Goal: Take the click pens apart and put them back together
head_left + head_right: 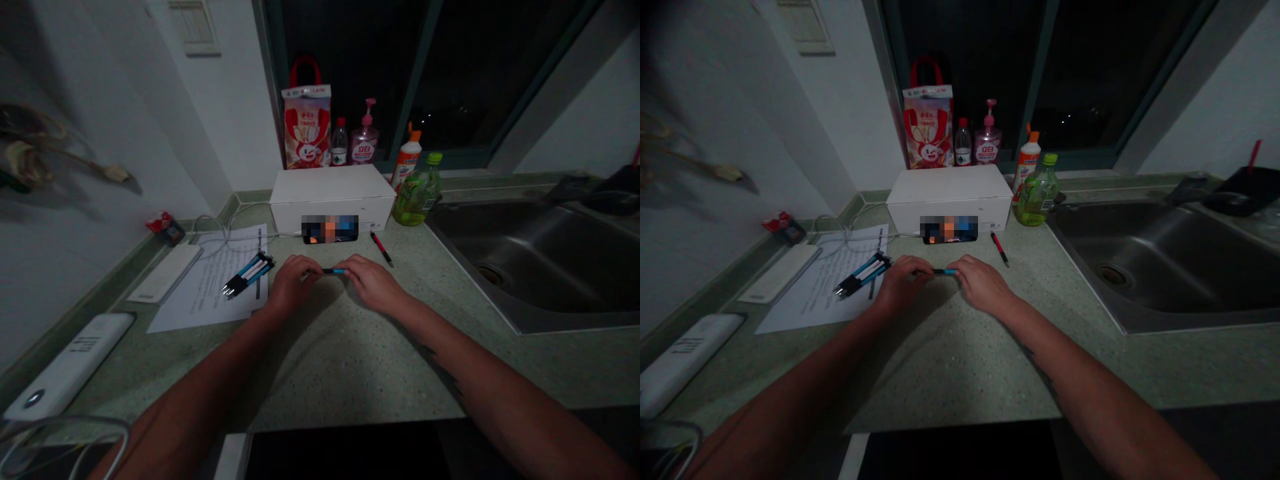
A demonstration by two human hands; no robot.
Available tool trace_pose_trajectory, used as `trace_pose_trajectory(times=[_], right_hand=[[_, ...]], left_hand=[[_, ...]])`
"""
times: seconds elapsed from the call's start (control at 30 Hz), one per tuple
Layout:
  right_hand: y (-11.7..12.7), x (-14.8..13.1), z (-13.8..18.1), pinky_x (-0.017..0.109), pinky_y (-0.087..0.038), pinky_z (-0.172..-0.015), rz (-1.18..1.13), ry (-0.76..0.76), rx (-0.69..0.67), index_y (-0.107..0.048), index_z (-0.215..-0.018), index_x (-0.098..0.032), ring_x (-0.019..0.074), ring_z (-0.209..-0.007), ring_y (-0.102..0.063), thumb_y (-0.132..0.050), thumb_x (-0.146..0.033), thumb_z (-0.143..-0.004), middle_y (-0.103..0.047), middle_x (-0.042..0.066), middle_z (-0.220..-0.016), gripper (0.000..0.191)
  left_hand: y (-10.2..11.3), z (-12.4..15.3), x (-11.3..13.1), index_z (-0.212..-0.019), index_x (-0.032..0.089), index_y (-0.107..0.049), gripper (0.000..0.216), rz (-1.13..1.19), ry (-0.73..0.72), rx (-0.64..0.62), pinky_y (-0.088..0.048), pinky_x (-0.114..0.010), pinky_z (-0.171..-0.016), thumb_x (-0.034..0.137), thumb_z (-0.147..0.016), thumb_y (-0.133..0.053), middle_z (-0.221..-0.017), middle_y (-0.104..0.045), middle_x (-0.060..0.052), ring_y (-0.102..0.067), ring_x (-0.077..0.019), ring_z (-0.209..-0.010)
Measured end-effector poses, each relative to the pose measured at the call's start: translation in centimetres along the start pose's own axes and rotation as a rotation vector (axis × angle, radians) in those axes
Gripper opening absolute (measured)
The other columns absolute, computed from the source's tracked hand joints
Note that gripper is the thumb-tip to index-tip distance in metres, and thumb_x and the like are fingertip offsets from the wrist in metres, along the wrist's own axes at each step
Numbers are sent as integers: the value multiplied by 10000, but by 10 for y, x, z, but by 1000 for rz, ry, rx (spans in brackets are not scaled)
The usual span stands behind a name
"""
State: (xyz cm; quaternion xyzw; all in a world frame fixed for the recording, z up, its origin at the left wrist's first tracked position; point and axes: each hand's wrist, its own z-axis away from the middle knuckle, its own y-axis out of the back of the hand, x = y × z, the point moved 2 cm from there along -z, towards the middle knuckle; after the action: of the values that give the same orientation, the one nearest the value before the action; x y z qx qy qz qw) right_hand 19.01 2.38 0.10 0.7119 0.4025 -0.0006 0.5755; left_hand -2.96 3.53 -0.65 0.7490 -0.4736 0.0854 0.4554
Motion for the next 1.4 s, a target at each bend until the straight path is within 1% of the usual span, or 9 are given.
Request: trace_pose_trajectory(times=[0.13, 0.33, 0.5, 0.63, 0.73, 0.83, 0.9, 1.03, 1.4], right_hand=[[2, -3, 0, 365, -527, -898, -11, -52, 28, -708, -1160, -198, 238, -1014, -692, -602, -208, -1018, -741, 96, -1092, 177], [3, -7, -1, 356, -522, -874, 84, -52, -53, -752, -1131, -202, 239, -999, -706, -539, -232, -1063, -770, 100, -1044, 226], [3, -8, -1, 351, -527, -879, 93, -64, -100, -755, -1132, -195, 235, -1004, -711, -517, -236, -1077, -777, 98, -1064, 248], [4, -7, -2, 365, -532, -889, 94, -87, -80, -747, -1152, -190, 242, -1014, -712, -514, -248, -1085, -771, 103, -1087, 250], [5, -7, -3, 367, -534, -881, 113, -86, -80, -751, -1145, -199, 247, -1019, -712, -520, -242, -1082, -768, 104, -1073, 243], [5, -8, -2, 361, -531, -884, 129, -80, -84, -752, -1139, -204, 247, -1027, -710, -531, -236, -1078, -769, 100, -1074, 232], [5, -9, -2, 354, -527, -885, 130, -76, -78, -748, -1146, -204, 241, -1030, -708, -530, -238, -1079, -769, 97, -1082, 230], [3, -9, -2, 342, -518, -869, 148, -70, -76, -746, -1140, -202, 234, -1015, -705, -532, -259, -1083, -766, 93, -1069, 229], [3, -7, -1, 359, -528, -844, 123, -51, -53, -755, -1142, -219, 247, -985, -711, -532, -244, -1073, -769, 97, -1045, 235]], left_hand=[[-1, 1, 1, -844, 226, -714, 168, -22, -82, 53, -550, -360, -792, 60, -865, -727, -852, -759, -14, -687, -200, -846], [5, 0, 10, -845, 231, -725, 190, -40, -158, 15, -542, -378, -829, 49, -883, -684, -876, -758, -25, -688, -207, -881], [4, -1, 13, -837, 236, -721, 175, 9, -10, -56, -543, -402, -902, 64, -858, -696, -899, -758, -32, -688, -217, -934], [2, 0, 12, -1067, 226, -726, 244, 118, 245, -6, -570, -373, -867, 186, -830, -774, -1009, -775, -48, -701, -211, -914], [1, 1, 10, -1001, 215, -739, 116, 187, 406, -43, -577, -355, -801, 272, -915, -686, -887, -774, -33, -710, -205, -819], [0, -1, 8, -830, 224, -724, 58, 214, 367, -55, -580, -362, -826, 234, -874, -688, -883, -778, -31, -718, -209, -847], [-1, -1, 7, -862, 222, -720, 31, 246, 354, -30, -585, -351, -826, 227, -832, -721, -928, -786, -34, -722, -201, -865], [-4, 0, 5, -920, 202, -722, 108, 278, 454, -71, -590, -347, -774, 300, -882, -695, -849, -783, -39, -726, -200, -797], [-5, 1, 7, -959, 215, -728, 121, 276, 423, -42, -595, -359, -841, 251, -844, -732, -955, -792, -45, -736, -209, -886]])
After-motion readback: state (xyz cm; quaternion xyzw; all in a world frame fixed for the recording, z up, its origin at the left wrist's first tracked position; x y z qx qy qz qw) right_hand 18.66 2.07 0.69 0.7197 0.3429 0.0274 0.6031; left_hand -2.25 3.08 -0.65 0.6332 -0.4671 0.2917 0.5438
